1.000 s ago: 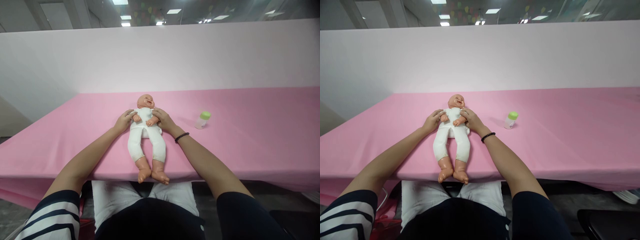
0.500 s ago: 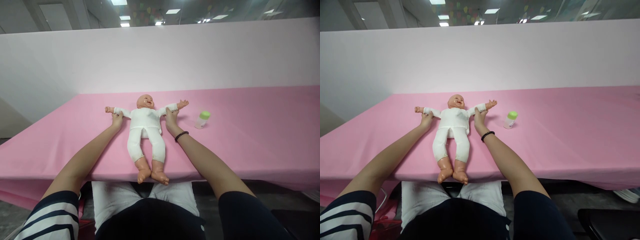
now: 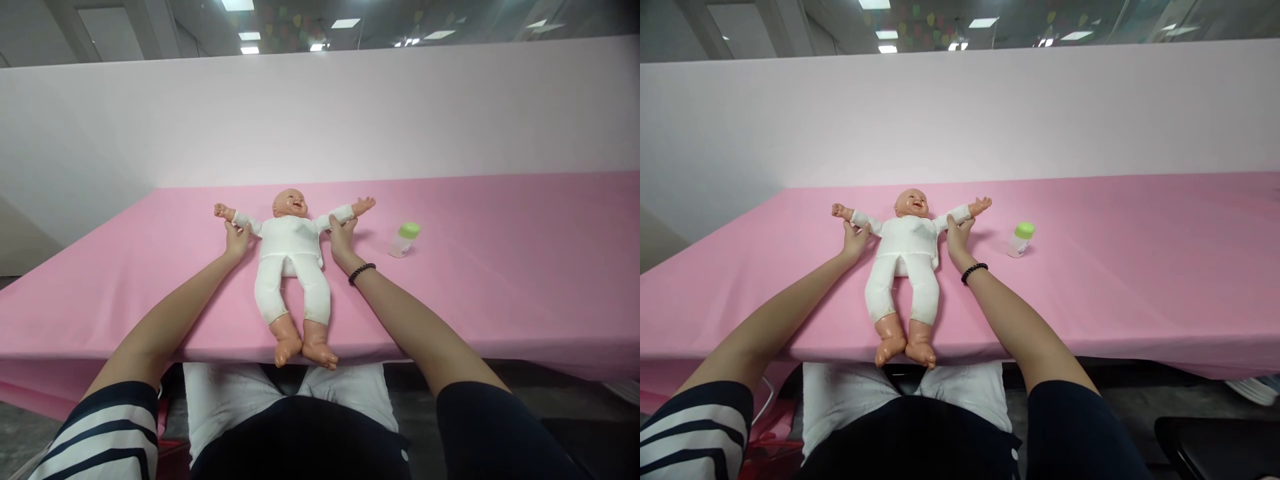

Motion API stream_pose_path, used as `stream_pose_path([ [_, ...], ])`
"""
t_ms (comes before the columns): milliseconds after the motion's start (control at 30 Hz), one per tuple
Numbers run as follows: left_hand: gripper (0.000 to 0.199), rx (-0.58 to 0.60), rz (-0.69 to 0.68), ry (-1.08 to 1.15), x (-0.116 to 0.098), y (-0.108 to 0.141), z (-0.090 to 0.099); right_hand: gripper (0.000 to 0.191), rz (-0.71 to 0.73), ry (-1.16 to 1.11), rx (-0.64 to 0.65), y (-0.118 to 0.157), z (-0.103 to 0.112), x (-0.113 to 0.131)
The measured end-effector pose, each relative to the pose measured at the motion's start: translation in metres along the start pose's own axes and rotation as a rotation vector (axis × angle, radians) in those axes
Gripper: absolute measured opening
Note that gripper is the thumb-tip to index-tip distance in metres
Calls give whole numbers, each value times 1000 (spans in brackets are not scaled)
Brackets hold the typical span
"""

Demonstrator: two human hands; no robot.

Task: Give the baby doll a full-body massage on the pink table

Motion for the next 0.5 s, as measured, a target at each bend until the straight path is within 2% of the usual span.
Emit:
stream_pose_path([
  [33,46,36,-71,-52,-5,4,-2,52,85,59,33,3,-2,6],
  [100,43,190,-247,-156,-18,14,-7,46,241,177,160,11,-8,15],
  [200,38,424,-524,-341,-34,30,-15,32,464,313,438,24,-18,23],
  [267,41,488,-636,-437,-40,35,-16,28,627,379,604,30,-22,27],
  [367,45,486,-667,-497,-41,36,-15,29,775,447,745,32,-23,29],
  [433,45,479,-659,-484,-40,35,-14,29,783,462,767,31,-21,29],
  [500,43,464,-624,-421,-38,33,-15,29,737,452,737,28,-20,28],
])
Point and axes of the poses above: each hand's wrist, its own y-axis away from the middle knuckle, its own z-axis out of the back of the hand, x = y × z, the point moved 3 cm from there along -y, towards the middle knuckle, and after that the axes turned 6 degrees about -x, right-handed, at the moved point
